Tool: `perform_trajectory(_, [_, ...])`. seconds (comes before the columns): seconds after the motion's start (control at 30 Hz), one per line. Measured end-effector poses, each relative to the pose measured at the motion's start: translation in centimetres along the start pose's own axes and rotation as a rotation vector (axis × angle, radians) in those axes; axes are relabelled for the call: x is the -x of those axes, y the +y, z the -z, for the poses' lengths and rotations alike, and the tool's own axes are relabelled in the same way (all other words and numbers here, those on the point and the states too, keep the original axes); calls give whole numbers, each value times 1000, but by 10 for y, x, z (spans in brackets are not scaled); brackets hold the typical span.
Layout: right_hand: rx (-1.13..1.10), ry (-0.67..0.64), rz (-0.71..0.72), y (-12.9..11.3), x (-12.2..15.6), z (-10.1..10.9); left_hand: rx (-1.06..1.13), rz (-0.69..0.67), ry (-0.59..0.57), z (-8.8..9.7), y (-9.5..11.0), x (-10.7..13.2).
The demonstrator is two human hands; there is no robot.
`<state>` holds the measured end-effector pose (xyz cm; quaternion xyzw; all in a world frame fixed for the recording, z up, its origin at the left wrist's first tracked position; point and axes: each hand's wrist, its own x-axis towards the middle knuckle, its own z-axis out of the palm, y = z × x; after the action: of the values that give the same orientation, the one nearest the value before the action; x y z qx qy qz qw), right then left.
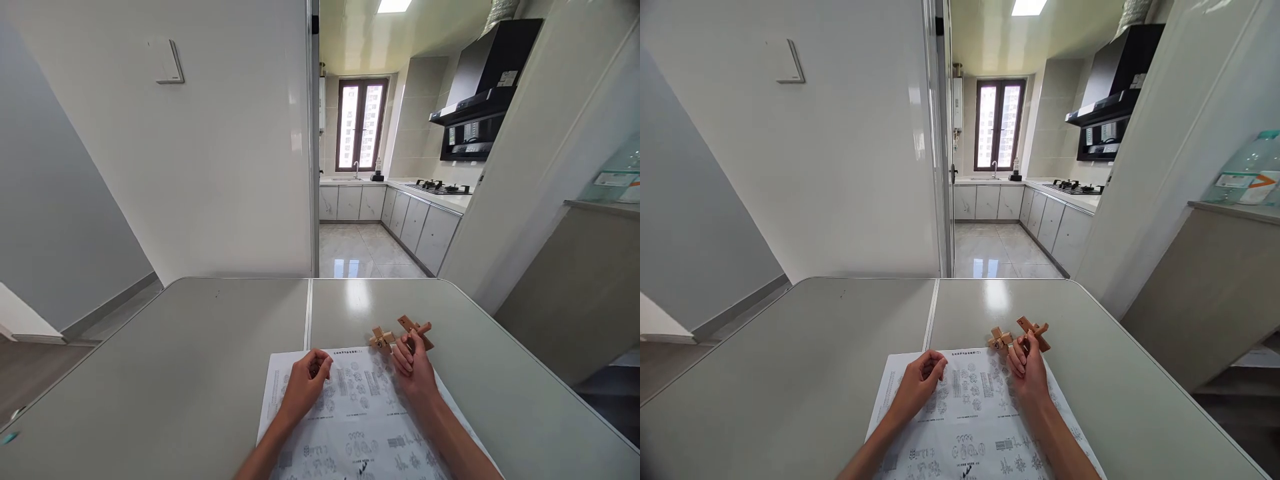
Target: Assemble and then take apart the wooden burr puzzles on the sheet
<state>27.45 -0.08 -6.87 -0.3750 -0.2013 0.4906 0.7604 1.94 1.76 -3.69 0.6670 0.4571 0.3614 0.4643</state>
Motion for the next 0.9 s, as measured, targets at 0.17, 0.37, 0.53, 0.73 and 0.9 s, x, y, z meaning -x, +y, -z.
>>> perform_trajectory(0.17, [158,84,56,-4,11,-15,1,1,0,0,1,0])
perform_trajectory(0.37, [302,52,47,-2,25,-26,-9,-24,-1,1,6,2])
perform_trajectory(0.53, [459,-115,-2,6,41,-36,-25,-13,-2,1,5,2])
perform_trajectory(0.73, [555,-257,-49,19,56,-46,-6,-16,-11,0,3,1])
perform_trajectory(0.9, [688,-376,-41,26,60,-44,27,-17,-4,-1,4,2])
